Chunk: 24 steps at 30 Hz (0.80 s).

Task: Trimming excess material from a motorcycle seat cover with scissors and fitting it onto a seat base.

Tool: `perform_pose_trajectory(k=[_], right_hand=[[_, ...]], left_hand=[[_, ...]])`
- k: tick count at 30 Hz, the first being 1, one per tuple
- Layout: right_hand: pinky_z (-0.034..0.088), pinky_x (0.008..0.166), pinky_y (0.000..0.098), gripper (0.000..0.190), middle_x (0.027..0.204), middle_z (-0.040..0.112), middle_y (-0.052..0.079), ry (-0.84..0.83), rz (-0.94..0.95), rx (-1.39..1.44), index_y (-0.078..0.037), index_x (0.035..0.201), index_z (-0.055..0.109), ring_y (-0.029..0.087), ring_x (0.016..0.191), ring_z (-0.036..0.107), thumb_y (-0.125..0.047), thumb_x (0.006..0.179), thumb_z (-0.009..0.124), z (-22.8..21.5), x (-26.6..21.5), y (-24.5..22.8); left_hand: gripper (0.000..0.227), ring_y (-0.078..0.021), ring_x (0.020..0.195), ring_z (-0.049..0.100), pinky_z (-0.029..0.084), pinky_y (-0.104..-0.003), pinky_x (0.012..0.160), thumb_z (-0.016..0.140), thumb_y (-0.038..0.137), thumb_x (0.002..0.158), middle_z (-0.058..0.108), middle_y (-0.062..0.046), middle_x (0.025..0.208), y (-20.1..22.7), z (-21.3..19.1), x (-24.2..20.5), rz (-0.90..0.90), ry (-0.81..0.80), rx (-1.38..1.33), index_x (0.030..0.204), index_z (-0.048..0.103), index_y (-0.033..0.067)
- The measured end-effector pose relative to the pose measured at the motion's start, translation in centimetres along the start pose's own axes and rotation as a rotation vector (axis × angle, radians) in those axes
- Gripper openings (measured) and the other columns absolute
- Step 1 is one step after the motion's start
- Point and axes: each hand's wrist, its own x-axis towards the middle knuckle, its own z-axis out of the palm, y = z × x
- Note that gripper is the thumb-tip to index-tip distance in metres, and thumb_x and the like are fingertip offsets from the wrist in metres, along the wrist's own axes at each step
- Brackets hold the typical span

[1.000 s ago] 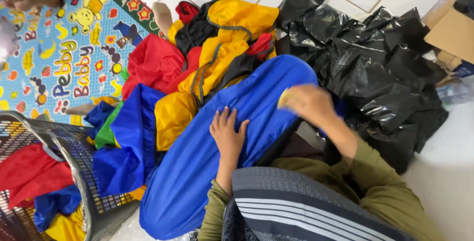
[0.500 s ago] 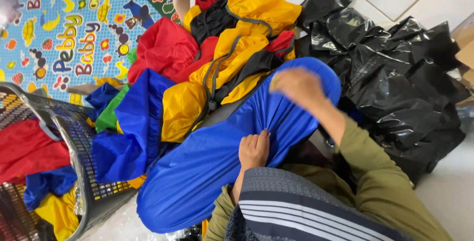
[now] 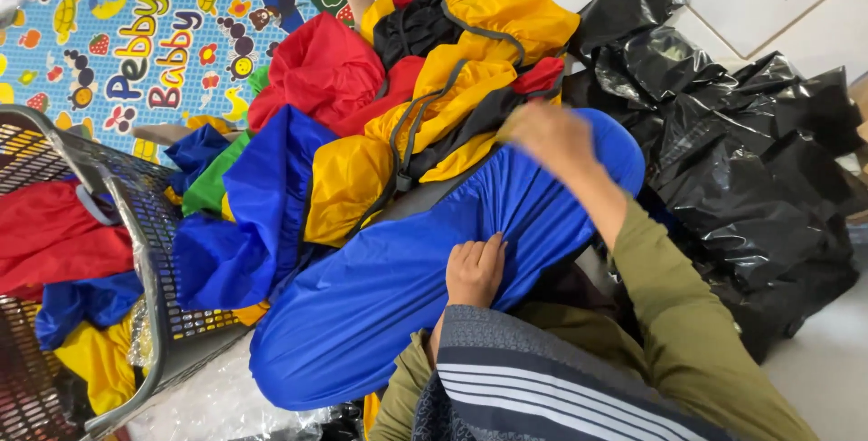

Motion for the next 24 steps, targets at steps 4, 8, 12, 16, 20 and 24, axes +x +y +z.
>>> perform_pose_trajectory(k=[4,8,12,16,20,24], right_hand=[[0.056,0.079,0.0378,0.036,0.096,0.064,-0.005,0.118,0.261,-0.228,-0.033,0.12,0.062,0.022,0.091,0.069,-0.05,0.091,0.075,1.9,-0.4,7.1],[0.056,0.088,0.0439,0.039,0.099,0.073,0.005,-0.071,0.092,0.226,-0.028,0.114,0.068,0.031,0.097,0.071,-0.053,0.086,0.075,-1.4,-2.5,-6.4],[0.059,0.086,0.0358,0.033,0.103,0.073,-0.001,-0.107,-0.16,0.104,-0.032,0.117,0.069,0.021,0.099,0.071,-0.051,0.089,0.072,1.1,-2.7,-6.6],[0.057,0.079,0.0436,0.034,0.097,0.067,0.005,-0.023,0.216,-0.171,-0.024,0.116,0.063,0.03,0.093,0.07,-0.046,0.092,0.073,0.3,-1.3,-1.5],[0.057,0.078,0.0386,0.039,0.091,0.068,-0.001,0.147,0.2,-0.005,-0.029,0.117,0.064,0.026,0.087,0.071,-0.05,0.089,0.08,0.8,-1.0,-6.0],[0.058,0.085,0.0392,0.039,0.099,0.074,0.001,-0.031,0.007,0.31,-0.029,0.118,0.066,0.025,0.095,0.073,-0.05,0.087,0.077,2.9,-3.0,-18.3]], left_hand=[[0.023,-0.0276,0.069,0.062,0.048,-0.038,0.064,0.072,0.021,0.095,0.064,-0.01,0.08,-2.2,-3.4,1.3,-0.072,-0.092,-0.135,0.112,0.073,0.0047],[0.042,-0.0356,0.109,0.062,0.043,-0.052,0.102,0.074,0.012,0.089,0.067,-0.015,0.116,-7.1,-9.5,2.5,-0.326,-0.154,0.073,0.129,0.065,0.0076],[0.081,-0.0447,0.137,0.045,0.038,-0.056,0.108,0.086,0.022,0.079,0.05,-0.019,0.152,-10.6,-12.2,2.5,-0.426,-0.378,0.368,0.151,0.05,0.0079],[0.033,-0.0267,0.115,0.064,0.032,-0.056,0.115,0.078,0.015,0.087,0.073,-0.006,0.107,-13.6,-11.2,-2.6,-0.319,-0.412,0.286,0.119,0.072,0.0142],[0.016,-0.0228,0.092,0.072,0.059,-0.036,0.09,0.068,0.002,0.095,0.072,-0.005,0.093,-10.3,-12.1,-3.0,-0.136,-0.092,0.241,0.101,0.079,0.012],[0.017,-0.0216,0.093,0.073,0.061,-0.035,0.087,0.067,0.007,0.097,0.075,-0.002,0.098,-8.1,-10.8,-6.7,-0.139,-0.021,0.272,0.102,0.08,0.0161]])
